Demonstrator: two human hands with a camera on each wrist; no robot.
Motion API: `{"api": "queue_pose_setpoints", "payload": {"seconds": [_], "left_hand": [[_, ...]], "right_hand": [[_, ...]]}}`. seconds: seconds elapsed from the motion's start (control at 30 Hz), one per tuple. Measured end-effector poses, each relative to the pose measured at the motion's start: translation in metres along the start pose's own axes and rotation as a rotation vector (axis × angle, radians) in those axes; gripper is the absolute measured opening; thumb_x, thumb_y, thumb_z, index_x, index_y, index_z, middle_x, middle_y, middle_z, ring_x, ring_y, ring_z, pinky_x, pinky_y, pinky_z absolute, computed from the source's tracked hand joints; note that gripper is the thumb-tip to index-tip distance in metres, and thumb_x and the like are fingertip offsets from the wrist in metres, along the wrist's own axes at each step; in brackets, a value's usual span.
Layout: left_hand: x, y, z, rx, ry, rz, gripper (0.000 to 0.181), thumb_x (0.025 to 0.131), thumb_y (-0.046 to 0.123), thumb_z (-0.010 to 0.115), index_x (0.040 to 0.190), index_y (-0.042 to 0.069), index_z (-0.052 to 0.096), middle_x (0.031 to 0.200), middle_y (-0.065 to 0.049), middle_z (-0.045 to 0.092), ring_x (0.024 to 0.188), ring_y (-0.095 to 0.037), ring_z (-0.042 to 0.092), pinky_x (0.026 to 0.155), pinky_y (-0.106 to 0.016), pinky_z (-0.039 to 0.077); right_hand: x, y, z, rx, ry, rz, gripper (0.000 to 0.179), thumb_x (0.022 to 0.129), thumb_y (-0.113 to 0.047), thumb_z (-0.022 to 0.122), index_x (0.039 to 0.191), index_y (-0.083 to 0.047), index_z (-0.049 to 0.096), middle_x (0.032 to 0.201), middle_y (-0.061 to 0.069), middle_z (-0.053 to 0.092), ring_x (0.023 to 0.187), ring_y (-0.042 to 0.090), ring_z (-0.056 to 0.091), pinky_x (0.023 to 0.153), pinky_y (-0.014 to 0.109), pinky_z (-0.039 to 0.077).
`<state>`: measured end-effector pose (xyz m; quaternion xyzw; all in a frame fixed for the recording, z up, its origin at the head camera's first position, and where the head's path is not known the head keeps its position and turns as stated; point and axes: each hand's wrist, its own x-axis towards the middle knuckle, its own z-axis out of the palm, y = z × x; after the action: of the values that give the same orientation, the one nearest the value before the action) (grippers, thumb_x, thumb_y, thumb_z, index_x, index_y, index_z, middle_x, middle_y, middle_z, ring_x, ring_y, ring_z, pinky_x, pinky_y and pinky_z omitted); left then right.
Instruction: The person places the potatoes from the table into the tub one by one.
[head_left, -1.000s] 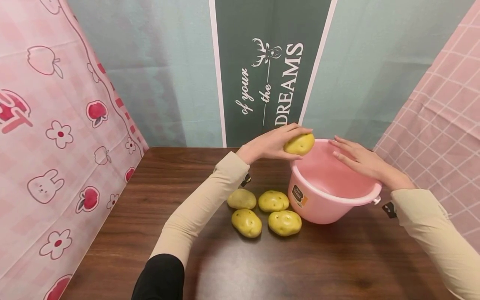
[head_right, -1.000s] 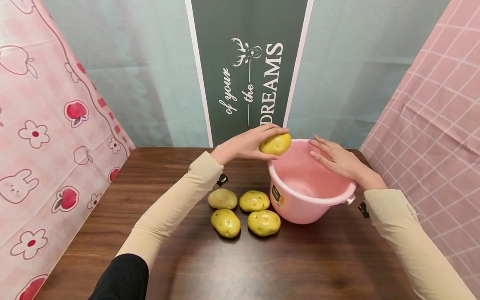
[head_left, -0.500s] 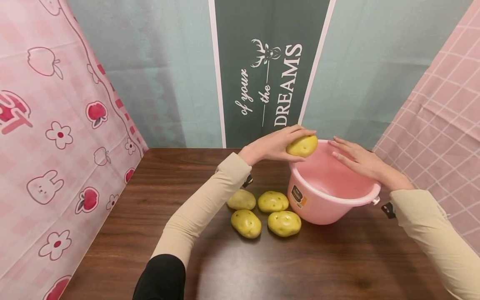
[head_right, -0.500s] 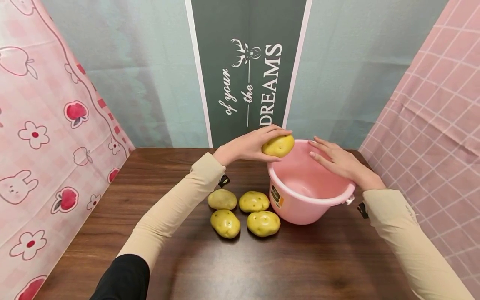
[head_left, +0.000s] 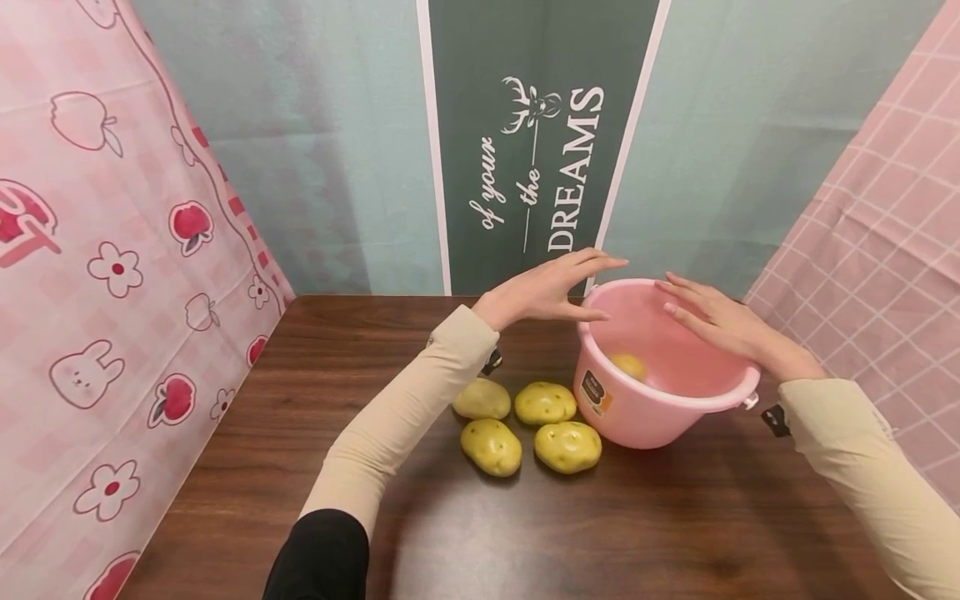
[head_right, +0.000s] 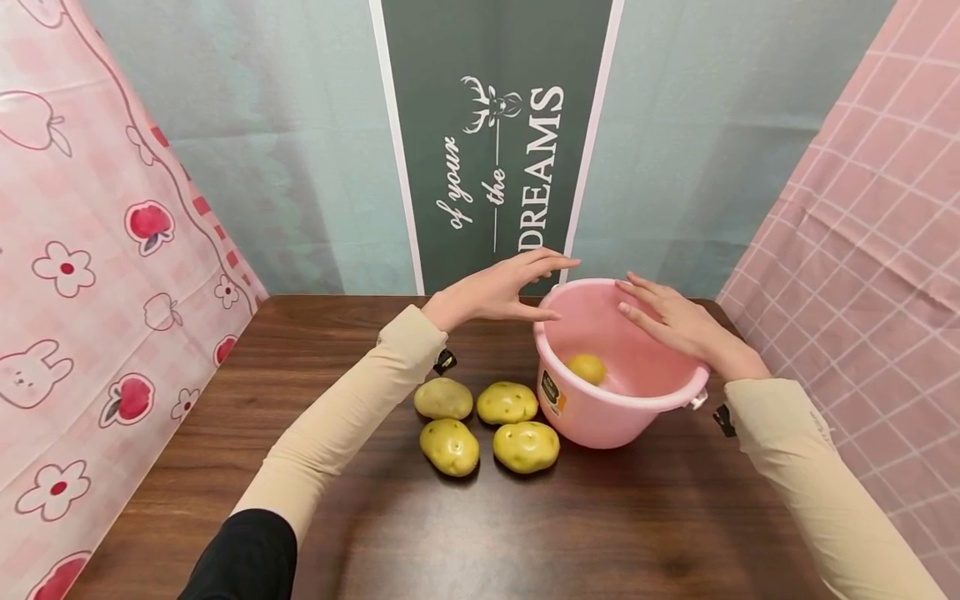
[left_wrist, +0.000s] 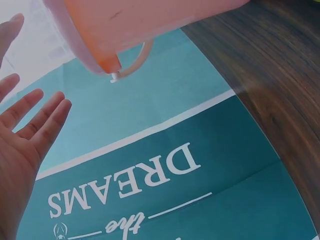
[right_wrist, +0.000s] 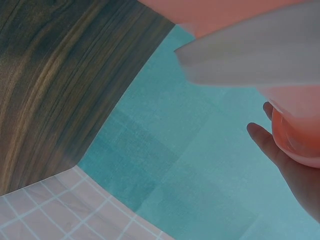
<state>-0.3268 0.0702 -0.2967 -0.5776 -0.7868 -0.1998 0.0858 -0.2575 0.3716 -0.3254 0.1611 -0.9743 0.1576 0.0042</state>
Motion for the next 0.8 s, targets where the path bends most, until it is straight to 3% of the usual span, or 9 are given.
{"api": "queue_pose_setpoints", "payload": {"seconds": [0.33,0.8], "left_hand": [[-0.013,-0.006,0.0,0.003,-0.02,-0.074,0.072,0.082,0.056,0.059,0.142,0.025,0.035,0.136,0.005,0.041,0.124,-0.003,0.037,0.103,-0.015,0.027],[-0.034,-0.017,0.008,-0.002,-0.021,-0.101,0.071,0.082,0.051,0.063,0.14,0.021,0.039,0.133,0.006,0.044,0.122,-0.003,0.039,0.103,-0.015,0.027]], "right_hand": [[-0.001,0.001,-0.002,0.014,0.005,-0.014,0.053,0.096,-0.039,0.044,0.145,-0.024,0.032,0.153,0.009,0.019,0.135,0.042,0.021,0.096,0.07,0.019],[0.0,0.0,-0.001,0.03,0.037,-0.061,0.05,0.097,-0.036,0.045,0.144,-0.021,0.036,0.153,0.01,0.022,0.135,0.042,0.022,0.098,0.066,0.02]]}}
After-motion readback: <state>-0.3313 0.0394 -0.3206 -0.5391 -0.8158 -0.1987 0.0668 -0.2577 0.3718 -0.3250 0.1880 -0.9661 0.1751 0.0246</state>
